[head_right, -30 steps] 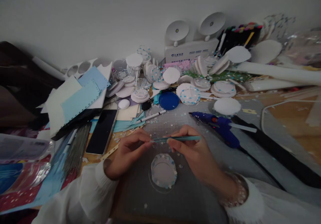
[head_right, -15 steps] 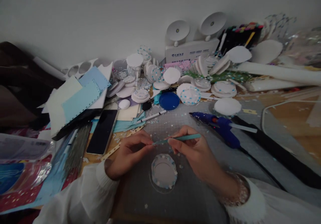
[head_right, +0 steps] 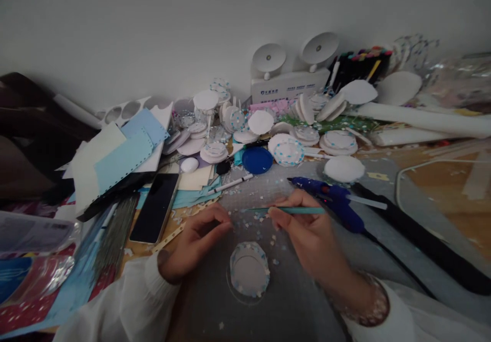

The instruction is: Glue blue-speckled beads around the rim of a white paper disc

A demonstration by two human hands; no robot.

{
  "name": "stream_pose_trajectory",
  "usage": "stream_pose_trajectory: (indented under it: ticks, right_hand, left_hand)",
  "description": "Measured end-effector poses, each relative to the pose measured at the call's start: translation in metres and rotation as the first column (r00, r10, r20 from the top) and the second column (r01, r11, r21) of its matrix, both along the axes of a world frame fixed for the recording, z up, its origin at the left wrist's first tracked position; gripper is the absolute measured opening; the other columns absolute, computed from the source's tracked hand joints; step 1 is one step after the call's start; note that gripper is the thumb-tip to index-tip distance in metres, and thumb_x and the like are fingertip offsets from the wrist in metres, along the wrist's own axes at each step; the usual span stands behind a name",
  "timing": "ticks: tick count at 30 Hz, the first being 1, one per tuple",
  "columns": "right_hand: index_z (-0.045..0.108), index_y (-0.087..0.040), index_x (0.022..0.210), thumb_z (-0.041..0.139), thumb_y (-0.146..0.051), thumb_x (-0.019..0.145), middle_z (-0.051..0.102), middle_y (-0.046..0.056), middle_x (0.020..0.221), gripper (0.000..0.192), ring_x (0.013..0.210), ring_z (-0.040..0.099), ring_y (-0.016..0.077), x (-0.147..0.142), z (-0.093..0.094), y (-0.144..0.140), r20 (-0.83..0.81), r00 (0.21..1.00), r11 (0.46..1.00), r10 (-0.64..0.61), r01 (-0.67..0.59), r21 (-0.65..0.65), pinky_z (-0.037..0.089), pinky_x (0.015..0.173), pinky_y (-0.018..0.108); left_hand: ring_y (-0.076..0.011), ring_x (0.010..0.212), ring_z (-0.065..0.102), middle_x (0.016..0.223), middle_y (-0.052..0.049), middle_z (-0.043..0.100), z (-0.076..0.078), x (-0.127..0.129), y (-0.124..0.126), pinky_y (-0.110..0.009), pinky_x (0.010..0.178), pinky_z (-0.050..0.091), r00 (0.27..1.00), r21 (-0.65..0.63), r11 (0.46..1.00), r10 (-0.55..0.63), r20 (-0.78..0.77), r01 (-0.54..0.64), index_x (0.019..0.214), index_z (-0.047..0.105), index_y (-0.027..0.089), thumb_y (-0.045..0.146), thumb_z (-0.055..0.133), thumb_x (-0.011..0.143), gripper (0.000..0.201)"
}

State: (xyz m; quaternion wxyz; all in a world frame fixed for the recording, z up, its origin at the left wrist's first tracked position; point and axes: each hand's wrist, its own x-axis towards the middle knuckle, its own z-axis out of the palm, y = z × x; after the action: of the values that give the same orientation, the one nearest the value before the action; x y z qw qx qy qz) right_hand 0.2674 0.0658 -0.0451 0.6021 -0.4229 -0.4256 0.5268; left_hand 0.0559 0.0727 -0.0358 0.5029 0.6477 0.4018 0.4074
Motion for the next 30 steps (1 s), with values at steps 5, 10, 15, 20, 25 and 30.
stream_pose_trajectory:
  ticks: [5,10,15,20,25,30]
  right_hand:
    - [0.06,-0.023,0.078,0.069,-0.009,0.076,0.068,0.0,0.083,0.017,0.075,0.068,0.0151,0.007,0.014,-0.012,0.394,0.885,0.87,-0.247,0.024,0.492,0.055,0.066,0.027]
    - [0.063,-0.023,0.09,0.059,-0.007,0.085,0.071,0.002,0.085,0.017,0.078,0.067,0.0135,0.005,0.026,-0.023,0.648,0.629,0.594,-0.429,-0.345,0.727,0.058,0.07,0.026]
    - [0.064,-0.019,0.082,0.056,-0.004,0.087,0.071,0.002,0.09,0.018,0.083,0.064,0.0116,-0.008,0.019,-0.03,0.677,0.5,0.429,-0.54,-0.529,0.733,0.056,0.083,0.027]
    - [0.065,-0.019,0.088,0.052,-0.007,0.089,0.07,0.002,0.093,0.017,0.083,0.061,0.0123,-0.015,0.009,-0.025,0.665,0.513,0.386,-0.543,-0.551,0.74,0.055,0.077,0.026]
    - [0.061,-0.017,0.104,0.046,-0.008,0.088,0.064,0.007,0.096,0.025,0.091,0.06,0.0161,-0.01,0.004,-0.015,0.72,0.638,0.574,-0.273,-0.493,0.654,0.054,0.078,0.031]
    - [0.059,-0.02,0.101,0.055,-0.01,0.084,0.062,0.005,0.092,0.02,0.087,0.06,0.016,0.008,0.006,-0.023,0.782,0.601,0.749,-0.167,-0.438,0.497,0.052,0.075,0.028]
  left_hand:
    - [-0.0122,0.068,0.051,0.069,-0.001,0.054,-0.002,-0.003,0.0,-0.024,0.067,0.039,0.996,0.004,0.999,0.049,-0.073,-0.049,0.065,0.059,0.013,0.036,0.051,0.093,0.037]
    - [-0.0126,0.059,0.051,0.061,-0.004,0.058,-0.001,-0.006,-0.007,-0.025,0.057,0.036,0.994,-0.038,0.995,-0.093,-0.062,0.091,0.07,0.073,0.011,0.046,0.053,0.091,0.045]
    - [-0.0112,0.055,0.045,0.056,-0.002,0.055,0.006,-0.001,-0.013,-0.024,0.053,0.034,0.984,-0.165,0.97,-0.17,0.057,0.177,0.062,0.069,0.011,0.049,0.064,0.082,0.043]
    - [-0.0079,0.051,0.036,0.051,0.002,0.048,0.006,0.007,-0.013,-0.022,0.051,0.03,0.99,-0.343,0.933,-0.068,0.12,0.106,0.053,0.062,0.012,0.044,0.071,0.074,0.039]
    - [-0.0083,0.053,0.041,0.054,0.002,0.054,-0.009,0.006,-0.009,-0.022,0.054,0.031,0.964,-0.461,0.887,0.108,0.245,0.018,0.056,0.065,0.013,0.035,0.074,0.071,0.028]
    - [-0.0088,0.054,0.044,0.055,0.001,0.055,-0.014,0.001,-0.002,-0.022,0.055,0.033,0.88,-0.541,0.841,0.231,0.415,0.034,0.056,0.062,0.014,0.031,0.07,0.07,0.024]
